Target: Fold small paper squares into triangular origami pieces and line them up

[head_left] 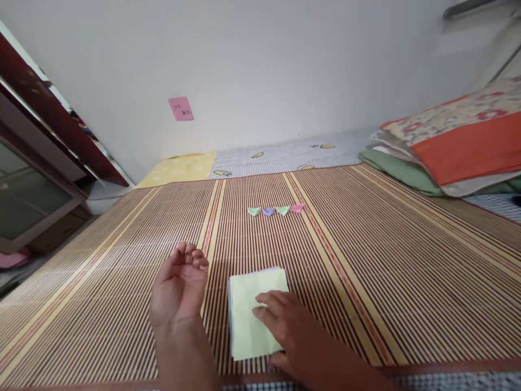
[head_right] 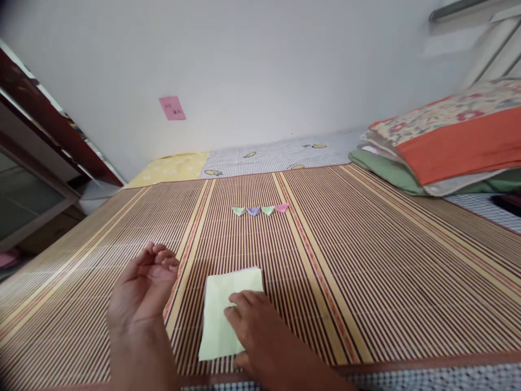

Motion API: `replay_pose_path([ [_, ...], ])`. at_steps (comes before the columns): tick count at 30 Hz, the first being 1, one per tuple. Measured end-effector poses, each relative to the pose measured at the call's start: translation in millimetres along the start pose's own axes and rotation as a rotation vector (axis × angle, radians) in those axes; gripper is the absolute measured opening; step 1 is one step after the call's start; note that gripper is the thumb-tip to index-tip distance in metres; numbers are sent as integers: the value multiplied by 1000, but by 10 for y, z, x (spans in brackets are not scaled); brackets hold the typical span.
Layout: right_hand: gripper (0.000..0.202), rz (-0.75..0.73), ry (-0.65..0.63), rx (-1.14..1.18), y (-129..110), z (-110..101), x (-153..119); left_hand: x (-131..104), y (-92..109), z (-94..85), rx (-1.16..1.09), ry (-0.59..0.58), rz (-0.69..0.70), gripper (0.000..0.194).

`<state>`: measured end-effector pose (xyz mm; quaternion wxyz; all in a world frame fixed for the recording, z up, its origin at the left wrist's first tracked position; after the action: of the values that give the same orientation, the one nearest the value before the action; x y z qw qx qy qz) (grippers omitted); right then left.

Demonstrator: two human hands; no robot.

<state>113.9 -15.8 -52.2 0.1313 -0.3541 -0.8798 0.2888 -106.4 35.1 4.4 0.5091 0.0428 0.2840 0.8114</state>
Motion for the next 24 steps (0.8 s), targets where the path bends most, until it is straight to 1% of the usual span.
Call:
replay_pose_path([
  [2,53,58,11,20,29,34,-1,21,-21,-6,3,3,-1,21],
  [4,49,86,31,62,63,12,11,35,-39,-11,9,7,-5,22],
  [8,37,77,46,151,82,-58,7,54,-83,-23,16,18,-30,24],
  [10,26,72,61,188,85,-85,-3,67,-112,-36,20,23,-42,24],
  [14,10,68,133,230,141,-102,14,110,-179,-64,33,33,-58,22],
  [16,11,53,182,217,197,-91,51,135,-215,-78,43,35,-68,21],
  [20,21,12,286,186,300,-129,145,184,-292,-105,72,23,-87,24],
  [22,23,12,335,260,337,-231,182,195,-334,-112,97,9,-88,25],
  [24,25,47,400,432,378,-391,217,184,-381,-100,138,-17,-83,24],
])
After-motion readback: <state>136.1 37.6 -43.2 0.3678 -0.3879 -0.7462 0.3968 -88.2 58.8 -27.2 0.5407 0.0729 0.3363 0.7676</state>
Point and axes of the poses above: each hand's wrist, its own x-axis towards the middle knuckle, its own z-axis out of the palm, y = z × x, the point moved 3 cm from there along x, towards the middle knuckle, and after that the axes turned 2 degrees about z, right-handed, at the moved point
